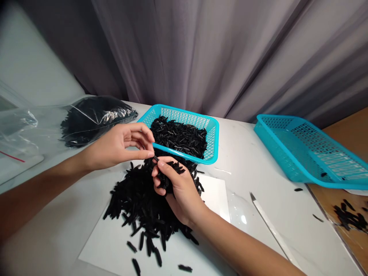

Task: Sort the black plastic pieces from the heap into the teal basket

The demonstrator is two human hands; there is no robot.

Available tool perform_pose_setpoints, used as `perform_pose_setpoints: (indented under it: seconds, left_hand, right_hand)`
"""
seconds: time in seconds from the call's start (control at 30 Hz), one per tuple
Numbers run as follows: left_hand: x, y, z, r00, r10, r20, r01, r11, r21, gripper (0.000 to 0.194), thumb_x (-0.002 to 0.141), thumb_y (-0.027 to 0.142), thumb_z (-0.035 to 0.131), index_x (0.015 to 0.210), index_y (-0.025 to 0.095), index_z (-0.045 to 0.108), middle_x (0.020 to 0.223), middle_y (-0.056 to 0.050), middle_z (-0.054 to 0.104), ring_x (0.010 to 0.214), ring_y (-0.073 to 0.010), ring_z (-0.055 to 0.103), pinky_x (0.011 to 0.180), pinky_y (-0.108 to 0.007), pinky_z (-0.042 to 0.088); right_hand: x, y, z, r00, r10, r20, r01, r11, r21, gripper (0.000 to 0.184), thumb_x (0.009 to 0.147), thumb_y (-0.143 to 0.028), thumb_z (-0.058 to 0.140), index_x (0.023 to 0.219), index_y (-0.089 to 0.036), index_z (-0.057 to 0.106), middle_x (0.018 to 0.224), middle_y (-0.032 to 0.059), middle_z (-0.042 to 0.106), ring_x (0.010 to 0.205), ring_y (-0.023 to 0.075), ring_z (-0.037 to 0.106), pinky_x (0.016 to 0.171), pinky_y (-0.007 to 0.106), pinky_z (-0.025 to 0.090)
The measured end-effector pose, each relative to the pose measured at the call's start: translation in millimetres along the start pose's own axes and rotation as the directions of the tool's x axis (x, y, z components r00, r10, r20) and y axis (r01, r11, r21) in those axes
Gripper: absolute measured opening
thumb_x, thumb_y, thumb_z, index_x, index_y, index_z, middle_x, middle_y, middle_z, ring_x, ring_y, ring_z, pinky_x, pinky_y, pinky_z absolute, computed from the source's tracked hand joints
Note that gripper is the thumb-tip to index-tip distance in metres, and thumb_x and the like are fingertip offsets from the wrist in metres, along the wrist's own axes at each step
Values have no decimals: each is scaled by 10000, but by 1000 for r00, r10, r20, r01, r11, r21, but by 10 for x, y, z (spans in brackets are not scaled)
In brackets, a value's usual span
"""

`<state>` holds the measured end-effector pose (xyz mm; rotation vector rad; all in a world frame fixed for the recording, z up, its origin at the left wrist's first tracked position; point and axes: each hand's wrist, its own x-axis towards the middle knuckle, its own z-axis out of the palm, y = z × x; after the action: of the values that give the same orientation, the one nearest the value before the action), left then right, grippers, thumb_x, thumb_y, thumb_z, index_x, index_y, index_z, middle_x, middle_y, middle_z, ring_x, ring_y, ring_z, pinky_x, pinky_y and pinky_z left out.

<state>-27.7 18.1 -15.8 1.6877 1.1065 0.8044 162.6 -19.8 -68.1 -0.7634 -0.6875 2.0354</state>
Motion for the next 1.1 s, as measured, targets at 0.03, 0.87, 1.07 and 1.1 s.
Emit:
perform_pose_setpoints:
  seconds: [0.03,0.87,1.07,1.1]
  left_hand:
    - [-5,11,-8,1000,16,8,-17,1000,27,232,791,213,776,951,167,615,846,-8,750,821,-137,722,811,-265,568]
    - [-32,74,-53,989,115,88,-117,993,22,179,796,86,718,950,151,655,856,-15,744,847,-129,732,841,-238,611]
    - [-46,80,-52,984,138,113,-142,990,25,165,809,72,706,946,156,668,905,-18,745,876,-122,726,853,-219,609]
    - [-46,82,-51,983,139,123,-143,989,24,156,814,76,702,945,156,671,907,-20,747,873,-123,726,854,-223,609]
  right_hand:
    - [-2,1,-1,1000,-4,1,4,1000,1,120,891,-264,728,861,-154,691,758,15,594,597,74,469,442,148,308]
    - [-5,21,-18,999,-34,-12,34,999,37,154,803,-212,805,885,-181,677,693,-16,596,558,70,469,439,154,304]
    - [-10,26,-22,999,-31,-6,32,999,26,137,816,-198,794,866,-182,668,699,-17,599,560,68,476,447,155,304]
    - [-10,25,-21,999,-33,-6,33,999,23,132,818,-203,793,859,-180,669,701,-17,597,561,68,474,446,156,302]
